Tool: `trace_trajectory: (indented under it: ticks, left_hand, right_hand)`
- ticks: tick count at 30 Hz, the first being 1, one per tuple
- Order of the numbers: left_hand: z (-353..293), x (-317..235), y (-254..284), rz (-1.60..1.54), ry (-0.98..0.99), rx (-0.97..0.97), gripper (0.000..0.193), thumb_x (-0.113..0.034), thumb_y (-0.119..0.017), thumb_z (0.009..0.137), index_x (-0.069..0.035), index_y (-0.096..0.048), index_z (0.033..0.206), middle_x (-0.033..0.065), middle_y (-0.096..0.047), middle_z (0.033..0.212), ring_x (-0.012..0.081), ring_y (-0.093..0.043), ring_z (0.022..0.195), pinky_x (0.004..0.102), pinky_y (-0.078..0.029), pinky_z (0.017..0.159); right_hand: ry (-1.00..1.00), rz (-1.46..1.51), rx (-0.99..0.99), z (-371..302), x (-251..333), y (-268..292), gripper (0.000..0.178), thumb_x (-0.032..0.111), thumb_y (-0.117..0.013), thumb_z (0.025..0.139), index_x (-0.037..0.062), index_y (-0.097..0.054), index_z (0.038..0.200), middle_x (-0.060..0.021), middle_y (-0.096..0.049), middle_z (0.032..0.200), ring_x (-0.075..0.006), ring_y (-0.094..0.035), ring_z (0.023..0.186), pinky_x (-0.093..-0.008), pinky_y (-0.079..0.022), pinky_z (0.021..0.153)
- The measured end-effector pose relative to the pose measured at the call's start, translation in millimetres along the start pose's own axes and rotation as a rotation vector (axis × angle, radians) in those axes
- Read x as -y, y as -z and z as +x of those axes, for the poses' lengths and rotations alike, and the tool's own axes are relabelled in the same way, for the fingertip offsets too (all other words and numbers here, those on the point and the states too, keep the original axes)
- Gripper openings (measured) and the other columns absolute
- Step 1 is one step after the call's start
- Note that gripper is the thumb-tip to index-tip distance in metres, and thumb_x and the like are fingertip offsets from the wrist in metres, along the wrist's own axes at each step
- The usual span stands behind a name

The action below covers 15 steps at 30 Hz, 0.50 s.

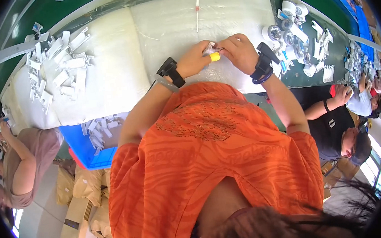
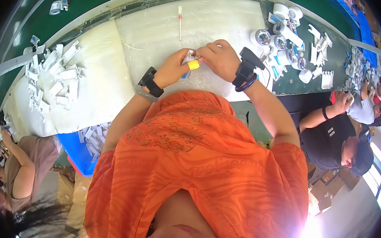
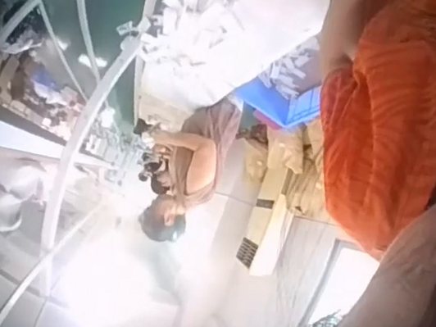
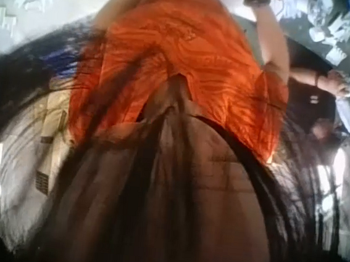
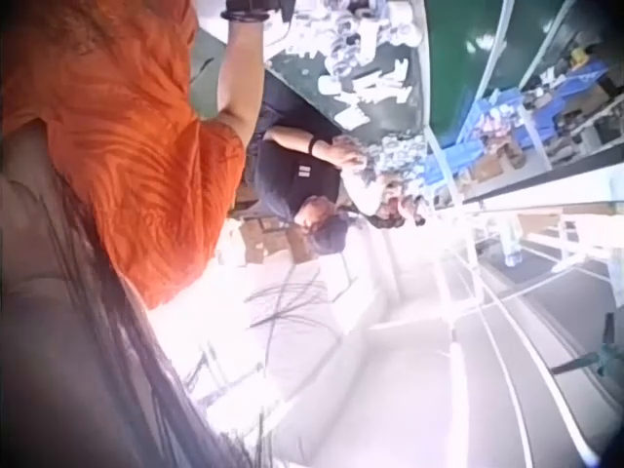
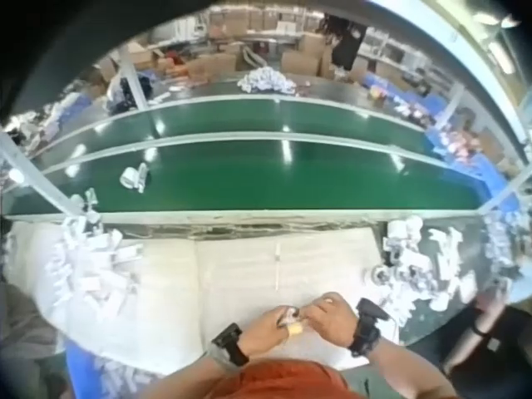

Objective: The person is assembling plastic parts onto yellow electronic components at a factory workstation.

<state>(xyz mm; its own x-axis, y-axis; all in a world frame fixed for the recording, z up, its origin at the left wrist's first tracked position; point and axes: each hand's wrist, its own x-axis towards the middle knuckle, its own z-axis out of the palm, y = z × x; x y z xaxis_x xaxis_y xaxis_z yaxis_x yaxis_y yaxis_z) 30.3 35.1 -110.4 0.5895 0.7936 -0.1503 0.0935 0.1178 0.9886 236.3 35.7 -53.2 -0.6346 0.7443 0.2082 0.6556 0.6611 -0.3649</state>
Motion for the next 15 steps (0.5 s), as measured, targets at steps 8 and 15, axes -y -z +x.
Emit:
trace_trajectory:
  ticks: [8, 15]
  left_hand:
    - [-33.2, -46.0, 21.1, -0.466, 0.335, -0.165, 0.032, -0.026, -0.044, 0.102, -0.008, -0.047, 0.128, 0.007, -0.063, 0.096, 0.0124, -0.062, 0.072, 0.0266, -0.054, 0.061]
    - [-46.3, -61.0, 14.9, -0.519, 0.251, -0.15, 0.03, -0.022, -0.038, 0.102, -0.009, -0.043, 0.129, 0.0083, -0.061, 0.089, 0.0136, -0.061, 0.069, 0.0277, -0.052, 0.057]
  right_hand:
    - [-0.629, 0.997, -0.027, -6.3, 35.0, -0.5, 0.022, 0.006, -0.069, 0.087, -0.0006, -0.063, 0.106, -0.0031, -0.066, 0.088, -0.0087, -0.062, 0.076, -0.0241, -0.049, 0.07]
    - [-0.383, 0.439, -0.167, 8.9, 57.4, 20.2, 0.019, 0.006, -0.072, 0.081, 0.0029, -0.069, 0.1, -0.0085, -0.064, 0.084, -0.0207, -0.062, 0.077, -0.028, -0.049, 0.069]
